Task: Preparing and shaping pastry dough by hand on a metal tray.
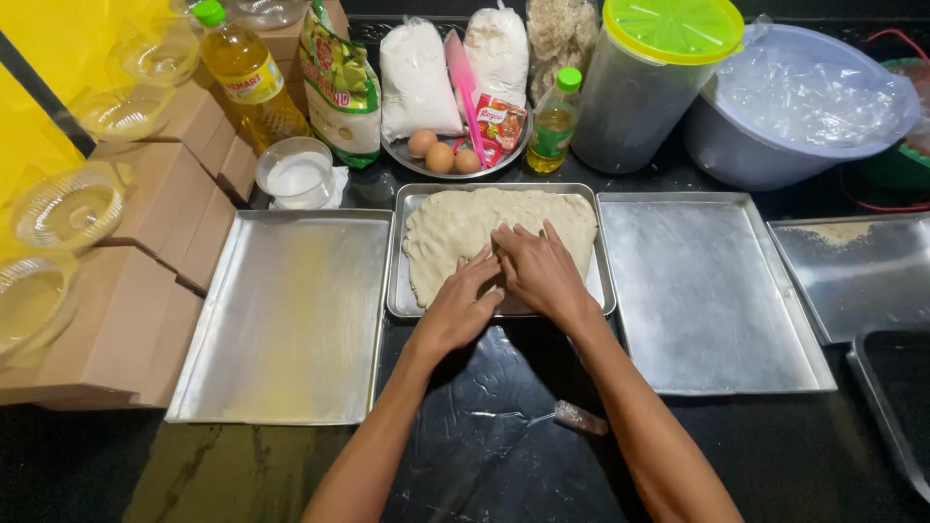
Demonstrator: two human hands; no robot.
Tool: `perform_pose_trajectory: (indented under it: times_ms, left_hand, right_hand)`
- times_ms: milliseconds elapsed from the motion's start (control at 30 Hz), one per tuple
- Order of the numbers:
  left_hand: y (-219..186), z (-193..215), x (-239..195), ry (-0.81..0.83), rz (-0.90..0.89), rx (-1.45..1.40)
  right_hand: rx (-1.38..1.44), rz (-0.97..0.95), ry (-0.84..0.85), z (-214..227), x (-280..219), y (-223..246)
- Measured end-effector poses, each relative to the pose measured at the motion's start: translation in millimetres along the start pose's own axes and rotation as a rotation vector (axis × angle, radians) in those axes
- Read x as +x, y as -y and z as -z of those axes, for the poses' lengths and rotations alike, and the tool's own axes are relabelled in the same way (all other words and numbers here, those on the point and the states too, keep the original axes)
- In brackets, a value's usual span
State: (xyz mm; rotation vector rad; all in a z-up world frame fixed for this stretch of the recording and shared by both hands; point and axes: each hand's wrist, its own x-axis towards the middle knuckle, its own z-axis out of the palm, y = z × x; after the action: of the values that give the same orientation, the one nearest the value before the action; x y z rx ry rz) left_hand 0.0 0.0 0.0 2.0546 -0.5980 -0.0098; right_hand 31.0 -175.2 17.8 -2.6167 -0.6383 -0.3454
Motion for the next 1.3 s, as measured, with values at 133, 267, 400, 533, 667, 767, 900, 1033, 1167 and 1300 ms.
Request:
perform_pose_trajectory:
  times_ms: [133, 267, 400, 533, 667, 767, 900, 1033, 1167, 1300]
  left_hand:
    - [-17.8, 11.0, 1.6, -0.212, 0.267, -0.035]
    - [9.6, -5.3, 19.9, -0.247, -0.04, 0.2]
    - [11.0, -9.8, 21.7, -0.2, -0.11, 0.239]
    - [0.1, -6.1, 20.0, -0.157, -0.016, 0.207]
    - [-9.6, -9.0, 17.5, -0.183, 0.015, 0.29]
    - [-10.0, -12.2, 19.5, -0.202, 0.019, 0.358]
    - [-7.9, -15.6, 18.1, -0.214, 0.01, 0.413]
    - [-7.0, -16.2, 18.4, -0.222, 0.003, 0.441]
    - [-6.0, -17.7, 18.2, -0.233, -0.026, 0.445]
    - [-7.4, -17.2, 17.6, -0.243, -0.037, 0.444]
  right_hand:
    - [0.068, -0.066, 0.006, 9.2, -5.8, 12.7]
    - [-0.022, -0.062, 0.035, 3.0, -12.0, 11.9]
    - [0.166, 0.006, 0.0, -6.1, -17.6, -1.7]
    - [0.149, -0.009, -0.015, 2.6, -10.8, -4.4]
    - [0.348, -0.26, -0.011, 43.6, 7.6, 3.9]
    - [0.278, -0.366, -0.182, 43.1, 18.6, -25.0]
    - [0.018, -0.369, -0.24, 23.7, 16.2, -61.2]
    - [-0.081, -0.35, -0.215, 12.5, 17.0, -71.4]
    - [-0.075, -0.463, -0.174, -0.1, 22.3, -84.3]
    - [-0.106, -0.556, -0.095, 0.1, 30.4, -85.2]
